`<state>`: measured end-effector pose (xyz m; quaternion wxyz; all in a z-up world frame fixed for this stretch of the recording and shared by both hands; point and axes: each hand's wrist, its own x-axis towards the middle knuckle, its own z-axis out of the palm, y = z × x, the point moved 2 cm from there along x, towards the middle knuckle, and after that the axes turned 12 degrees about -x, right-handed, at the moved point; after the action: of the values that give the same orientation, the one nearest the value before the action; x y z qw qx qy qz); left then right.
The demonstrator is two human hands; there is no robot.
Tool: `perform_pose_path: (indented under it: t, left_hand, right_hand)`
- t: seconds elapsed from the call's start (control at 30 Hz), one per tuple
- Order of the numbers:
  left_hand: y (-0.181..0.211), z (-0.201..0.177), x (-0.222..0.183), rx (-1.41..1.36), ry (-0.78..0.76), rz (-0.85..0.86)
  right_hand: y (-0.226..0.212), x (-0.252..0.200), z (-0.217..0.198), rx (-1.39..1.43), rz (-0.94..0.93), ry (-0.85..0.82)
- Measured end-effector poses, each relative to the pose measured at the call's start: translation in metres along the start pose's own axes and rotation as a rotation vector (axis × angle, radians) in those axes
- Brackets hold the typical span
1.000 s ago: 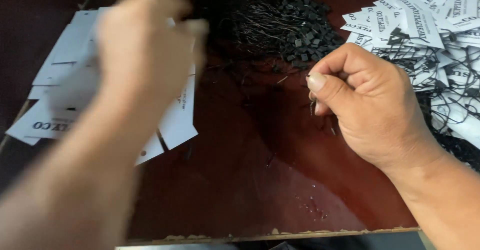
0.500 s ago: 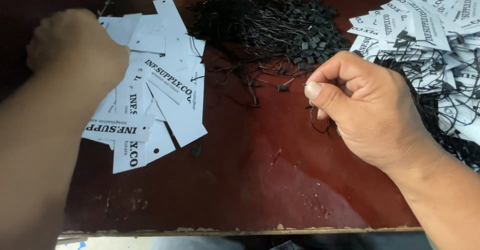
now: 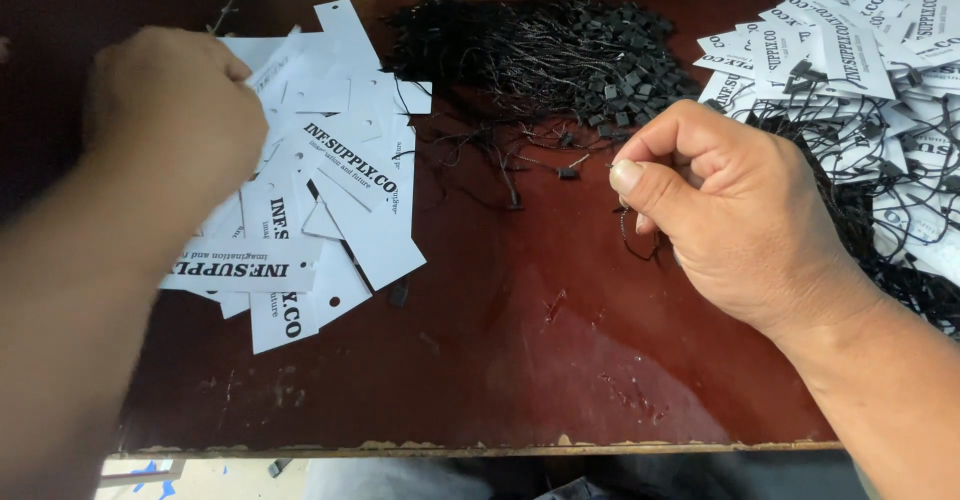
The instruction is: Manually attaching plastic loop fasteners to paper product tags by threading them through pre-punched holes and snapping them shut.
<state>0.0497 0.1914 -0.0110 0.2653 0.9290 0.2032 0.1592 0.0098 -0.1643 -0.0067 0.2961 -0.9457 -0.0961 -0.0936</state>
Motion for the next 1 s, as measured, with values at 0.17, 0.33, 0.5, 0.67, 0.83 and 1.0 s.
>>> perform_pose_path:
  t: [0.17, 0.33, 0.5, 0.67, 0.83, 1.0]
  left_hand:
    - [0.042, 0.002, -0.05, -0.292, 0.034, 0.199]
    - [0.122, 0.013, -0.114, -0.345, -0.302, -0.125]
    - [0.162, 0.011, -0.152, -0.544, -0.575, -0.227]
    - [0.17, 0.013, -0.156, -0.805, -0.64, -0.301]
    - [0.175, 0.011, -0.155, -0.732, -0.655, -0.335]
    - [0.169, 0.018, -0.156, -0.829, -0.683, -0.305]
  right_hand:
    - [-0.001, 0.0, -0.001, -0.029, 0.025, 0.016]
    - [0.0, -0.001, -0.003, 0.017, -0.035, 0.068]
    - [0.001, -0.005, -0.007, 0.058, -0.125, 0.153]
    - [0.002, -0.006, -0.007, -0.005, -0.176, 0.141]
    - [0.003, -0.004, -0.007, -0.002, -0.117, 0.141]
    - [0.002, -0.002, -0.008, 0.041, -0.02, 0.149]
